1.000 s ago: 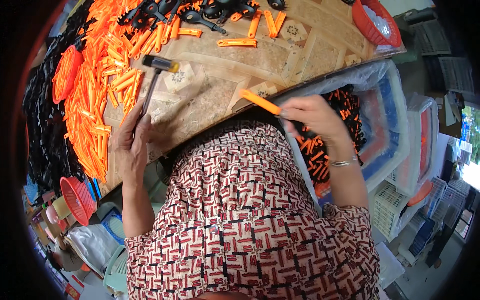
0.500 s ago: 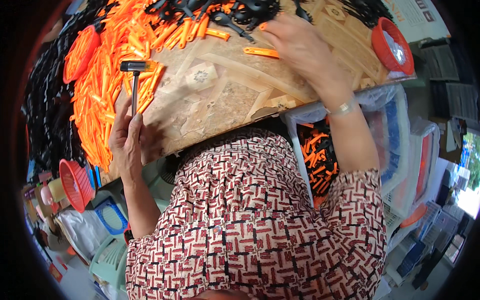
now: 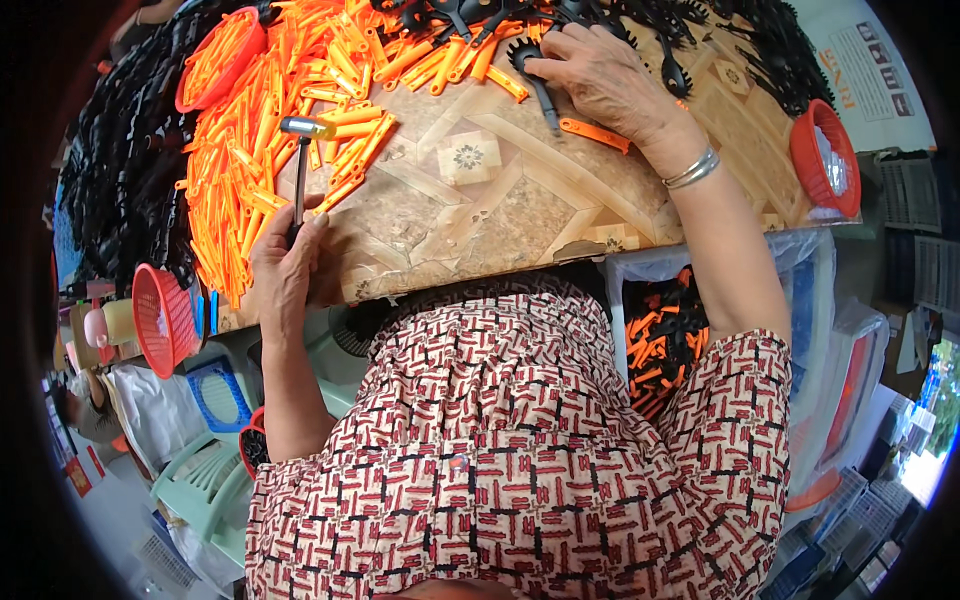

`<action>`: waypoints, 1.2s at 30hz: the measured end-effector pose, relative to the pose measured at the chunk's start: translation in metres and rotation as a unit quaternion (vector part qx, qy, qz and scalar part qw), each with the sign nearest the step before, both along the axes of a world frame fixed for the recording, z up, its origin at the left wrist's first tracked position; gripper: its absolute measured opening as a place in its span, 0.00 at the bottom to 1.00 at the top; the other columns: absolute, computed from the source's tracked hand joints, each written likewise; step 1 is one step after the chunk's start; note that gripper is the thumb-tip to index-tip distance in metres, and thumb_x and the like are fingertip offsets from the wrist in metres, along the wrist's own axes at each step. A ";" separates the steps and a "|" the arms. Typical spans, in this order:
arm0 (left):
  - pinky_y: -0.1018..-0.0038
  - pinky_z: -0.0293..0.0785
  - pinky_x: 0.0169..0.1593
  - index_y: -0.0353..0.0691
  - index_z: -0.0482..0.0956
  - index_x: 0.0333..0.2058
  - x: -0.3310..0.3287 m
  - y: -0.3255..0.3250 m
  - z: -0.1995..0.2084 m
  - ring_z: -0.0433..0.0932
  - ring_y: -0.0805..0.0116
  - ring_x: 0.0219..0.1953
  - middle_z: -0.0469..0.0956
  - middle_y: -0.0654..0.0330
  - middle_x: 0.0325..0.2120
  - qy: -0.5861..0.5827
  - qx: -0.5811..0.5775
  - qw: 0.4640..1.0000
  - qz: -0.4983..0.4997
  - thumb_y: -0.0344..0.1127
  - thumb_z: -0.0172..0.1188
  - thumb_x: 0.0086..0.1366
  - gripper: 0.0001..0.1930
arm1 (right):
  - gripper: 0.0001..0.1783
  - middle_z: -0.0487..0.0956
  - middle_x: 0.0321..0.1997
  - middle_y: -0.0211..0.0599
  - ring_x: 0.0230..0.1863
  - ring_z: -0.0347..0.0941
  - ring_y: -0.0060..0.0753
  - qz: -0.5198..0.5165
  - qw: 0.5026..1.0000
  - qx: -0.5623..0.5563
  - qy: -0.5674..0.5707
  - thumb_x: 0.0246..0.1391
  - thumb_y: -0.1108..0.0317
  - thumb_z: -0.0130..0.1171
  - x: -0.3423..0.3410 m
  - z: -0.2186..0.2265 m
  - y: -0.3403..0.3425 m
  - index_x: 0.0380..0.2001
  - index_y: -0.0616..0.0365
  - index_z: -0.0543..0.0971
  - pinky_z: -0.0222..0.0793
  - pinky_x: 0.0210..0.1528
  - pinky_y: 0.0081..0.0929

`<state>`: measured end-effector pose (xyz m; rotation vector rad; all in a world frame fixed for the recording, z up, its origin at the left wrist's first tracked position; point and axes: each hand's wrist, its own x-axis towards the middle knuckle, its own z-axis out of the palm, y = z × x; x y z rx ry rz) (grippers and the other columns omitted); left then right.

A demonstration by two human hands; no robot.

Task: The person repeatedly picks up orange plastic pieces and black plastic components from a wooden table. Using a small hammer, they tap the orange piece into the black component to join them. The assembled units are placed into a clear plastic bin below the table. This process is repeated continuously throughout the clip.

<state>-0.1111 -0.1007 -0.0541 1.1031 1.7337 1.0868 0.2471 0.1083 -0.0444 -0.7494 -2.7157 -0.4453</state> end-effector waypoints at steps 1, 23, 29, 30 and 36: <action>0.85 0.55 0.28 0.36 0.82 0.49 0.002 0.004 0.002 0.61 0.87 0.25 0.69 0.76 0.25 -0.002 -0.007 1.000 -0.003 0.34 0.64 0.69 0.12 | 0.14 0.75 0.45 0.28 0.48 0.72 0.30 -0.001 1.000 0.004 0.016 0.54 0.70 0.62 0.001 0.000 0.000 0.45 0.45 0.81 0.67 0.50 0.30; 0.66 0.72 0.42 0.40 0.86 0.42 0.026 0.064 0.006 0.77 0.59 0.35 0.75 0.56 0.29 0.370 0.156 0.910 -0.098 0.36 0.70 0.59 0.13 | 0.07 0.79 0.31 0.37 0.32 0.76 0.32 -0.080 0.906 -0.328 0.257 0.56 0.70 0.65 -0.031 0.054 -0.066 0.39 0.57 0.83 0.69 0.35 0.29; 0.65 0.74 0.42 0.37 0.82 0.39 0.026 0.077 -0.003 0.80 0.55 0.36 0.78 0.53 0.32 0.430 0.223 0.868 -0.106 0.33 0.65 0.61 0.09 | 0.07 0.78 0.20 0.29 0.22 0.73 0.18 -0.231 0.743 -0.553 0.300 0.62 0.69 0.64 0.011 0.037 -0.172 0.34 0.63 0.84 0.69 0.26 0.21; 0.68 0.74 0.40 0.36 0.82 0.39 0.030 0.076 0.003 0.79 0.60 0.34 0.79 0.56 0.30 0.362 0.196 0.902 -0.127 0.33 0.65 0.63 0.09 | 0.08 0.78 0.21 0.25 0.23 0.73 0.14 -0.260 0.672 -0.608 0.333 0.63 0.69 0.62 0.019 0.027 -0.187 0.33 0.64 0.83 0.69 0.26 0.18; 0.80 0.71 0.33 0.32 0.82 0.42 0.071 0.055 0.049 0.75 0.79 0.28 0.79 0.64 0.27 -0.069 -0.039 0.946 -0.314 0.32 0.65 0.66 0.11 | 0.10 0.80 0.22 0.28 0.22 0.75 0.17 -0.320 0.558 -0.672 0.368 0.66 0.69 0.59 0.027 0.000 -0.224 0.35 0.65 0.82 0.70 0.25 0.16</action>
